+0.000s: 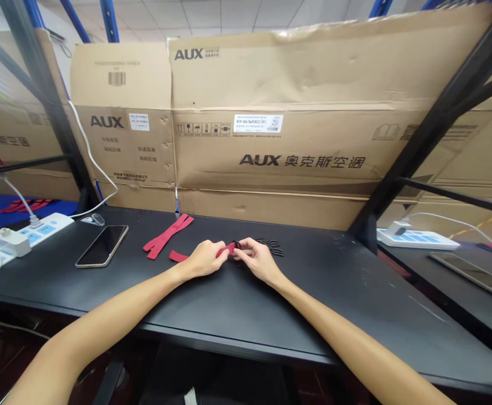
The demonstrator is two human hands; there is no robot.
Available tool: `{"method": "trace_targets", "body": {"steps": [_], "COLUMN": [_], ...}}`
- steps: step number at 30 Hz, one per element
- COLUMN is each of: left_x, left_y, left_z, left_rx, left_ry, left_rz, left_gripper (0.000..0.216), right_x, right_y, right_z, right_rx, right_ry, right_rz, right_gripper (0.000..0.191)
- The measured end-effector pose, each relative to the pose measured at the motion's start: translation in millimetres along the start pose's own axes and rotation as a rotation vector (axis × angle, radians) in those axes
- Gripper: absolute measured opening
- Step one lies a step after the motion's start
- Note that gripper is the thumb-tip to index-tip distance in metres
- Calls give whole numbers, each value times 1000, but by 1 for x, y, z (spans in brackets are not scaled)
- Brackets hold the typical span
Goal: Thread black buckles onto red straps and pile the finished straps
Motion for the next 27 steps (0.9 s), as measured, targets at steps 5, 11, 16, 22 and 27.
{"method": "trace_targets", "body": {"steps": [5, 11, 16, 22, 27], "left_x": [0, -5, -11, -13, -9], "left_y": [1, 5, 10, 13, 10], "left_z": [1, 0, 0, 0, 0], "left_rx": [2, 54, 93, 113, 132], "left_ry": [-3, -48, -40, -31, -47], "left_rz": [-62, -156, -206, -277, -265], "left_gripper": [27, 22, 22, 24, 24], "right_x": [14, 15, 15, 15, 14], "right_y": [-5, -1, 0, 2, -2], "right_z": [-4, -2, -3, -1, -3], "right_rx": [69, 18, 25, 20, 27], "right_ry": [91, 80, 52, 43, 48], "right_rz": [-33, 13, 15, 52, 21], "right_gripper": [33, 31, 36, 35, 29]}}
Point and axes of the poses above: each hand's wrist, its own z-axis towards the middle knuckle, its own y-axis out of the back of the hand, x = y × z, the point moved 3 cm from there along z, towards the middle knuckle, and after that the axes turned 3 degrees about y, right-handed, at the moved point
